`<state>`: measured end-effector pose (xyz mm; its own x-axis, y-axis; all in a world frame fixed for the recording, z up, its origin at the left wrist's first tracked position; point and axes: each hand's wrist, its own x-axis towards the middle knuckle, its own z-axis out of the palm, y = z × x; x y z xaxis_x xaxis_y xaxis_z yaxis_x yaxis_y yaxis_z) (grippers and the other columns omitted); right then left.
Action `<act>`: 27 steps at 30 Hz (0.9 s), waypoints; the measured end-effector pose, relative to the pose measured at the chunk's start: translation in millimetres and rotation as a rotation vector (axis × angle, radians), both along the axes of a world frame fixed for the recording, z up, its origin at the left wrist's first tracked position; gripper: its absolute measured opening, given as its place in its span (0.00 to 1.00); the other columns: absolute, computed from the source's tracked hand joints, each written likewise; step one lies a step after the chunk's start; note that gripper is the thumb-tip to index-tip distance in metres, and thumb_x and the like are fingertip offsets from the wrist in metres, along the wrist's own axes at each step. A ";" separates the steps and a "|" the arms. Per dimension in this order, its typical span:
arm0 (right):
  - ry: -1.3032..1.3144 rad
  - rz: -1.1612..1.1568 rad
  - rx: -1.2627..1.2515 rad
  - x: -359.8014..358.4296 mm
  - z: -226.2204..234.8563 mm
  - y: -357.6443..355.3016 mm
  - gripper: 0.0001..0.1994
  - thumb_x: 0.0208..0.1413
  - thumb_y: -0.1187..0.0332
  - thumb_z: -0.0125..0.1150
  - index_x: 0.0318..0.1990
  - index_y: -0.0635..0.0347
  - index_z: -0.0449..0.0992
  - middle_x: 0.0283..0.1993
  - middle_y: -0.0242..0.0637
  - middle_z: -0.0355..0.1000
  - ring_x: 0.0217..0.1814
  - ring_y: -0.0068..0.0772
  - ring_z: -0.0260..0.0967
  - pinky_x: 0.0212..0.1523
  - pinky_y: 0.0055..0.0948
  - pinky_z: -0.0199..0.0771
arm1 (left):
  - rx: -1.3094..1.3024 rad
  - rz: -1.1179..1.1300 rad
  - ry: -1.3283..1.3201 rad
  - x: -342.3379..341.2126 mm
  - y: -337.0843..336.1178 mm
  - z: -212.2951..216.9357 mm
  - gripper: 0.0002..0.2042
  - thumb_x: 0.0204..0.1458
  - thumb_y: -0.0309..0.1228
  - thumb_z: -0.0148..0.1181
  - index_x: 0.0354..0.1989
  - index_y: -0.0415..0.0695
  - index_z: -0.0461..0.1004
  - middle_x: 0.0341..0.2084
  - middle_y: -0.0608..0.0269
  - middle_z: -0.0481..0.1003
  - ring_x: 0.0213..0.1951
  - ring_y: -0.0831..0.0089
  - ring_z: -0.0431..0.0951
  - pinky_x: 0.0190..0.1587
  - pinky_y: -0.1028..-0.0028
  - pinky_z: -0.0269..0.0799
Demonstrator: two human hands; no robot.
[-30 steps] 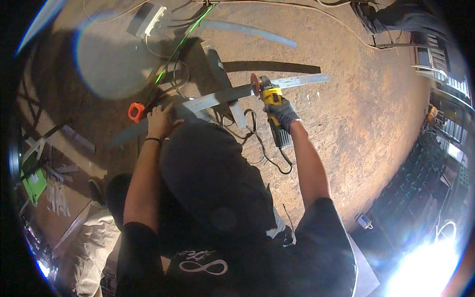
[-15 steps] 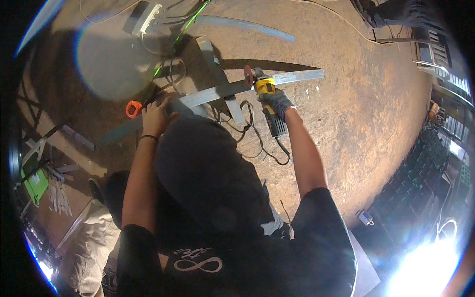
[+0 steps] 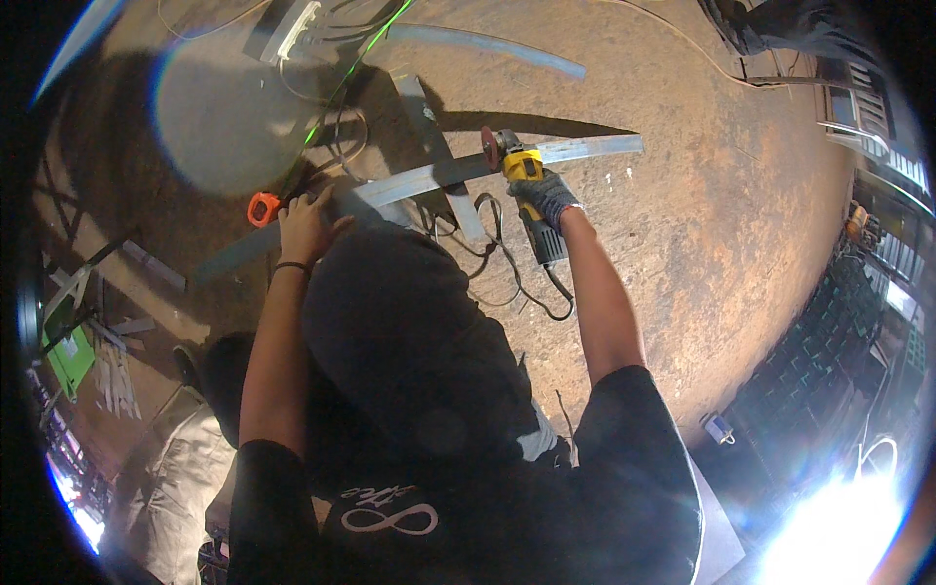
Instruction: The person measures a metal bar with a tape measure and marks it with a pen. Then, using an angle grinder, the person cuts the metal bar, producing sparks. The person repeats the measuring and cutting process on another metal bar.
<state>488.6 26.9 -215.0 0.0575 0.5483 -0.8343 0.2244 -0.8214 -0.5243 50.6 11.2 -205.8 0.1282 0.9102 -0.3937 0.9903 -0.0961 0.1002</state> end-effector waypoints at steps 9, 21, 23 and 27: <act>0.018 -0.010 -0.010 3.3 -5.6 1.7 0.20 0.44 0.64 0.74 0.45 0.57 0.75 0.31 0.35 0.74 0.26 0.31 0.73 0.29 0.32 0.77 | -0.034 0.021 -0.013 1.3 3.1 2.1 0.34 0.48 0.60 0.63 0.64 0.61 0.70 0.48 0.53 0.75 0.53 0.57 0.72 0.52 0.57 0.64; -0.055 0.109 0.098 9.6 -13.5 -5.7 0.22 0.44 0.63 0.73 0.47 0.58 0.78 0.37 0.31 0.77 0.35 0.26 0.71 0.39 0.26 0.73 | -0.002 -0.030 0.027 4.0 2.9 4.3 0.34 0.51 0.58 0.62 0.66 0.58 0.67 0.49 0.54 0.75 0.54 0.58 0.71 0.53 0.56 0.64; 0.088 -0.014 0.165 10.8 -21.7 -15.7 0.21 0.42 0.64 0.73 0.46 0.58 0.79 0.40 0.30 0.77 0.37 0.26 0.71 0.40 0.28 0.72 | 0.036 -0.036 0.017 3.3 3.2 1.0 0.35 0.51 0.58 0.62 0.67 0.60 0.66 0.48 0.53 0.75 0.53 0.57 0.72 0.53 0.55 0.64; 0.080 -0.007 0.107 11.7 -19.5 -18.3 0.20 0.42 0.67 0.75 0.45 0.59 0.79 0.41 0.30 0.77 0.37 0.26 0.71 0.39 0.27 0.73 | 0.048 -0.037 0.007 1.7 1.4 -0.4 0.35 0.51 0.59 0.61 0.67 0.60 0.66 0.46 0.53 0.76 0.51 0.56 0.73 0.51 0.54 0.65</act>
<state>500.3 8.5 -234.5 -0.0026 0.6340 -0.7734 0.1724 -0.7615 -0.6248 52.3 12.6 -206.2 0.1594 0.9228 -0.3507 0.9867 -0.1372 0.0874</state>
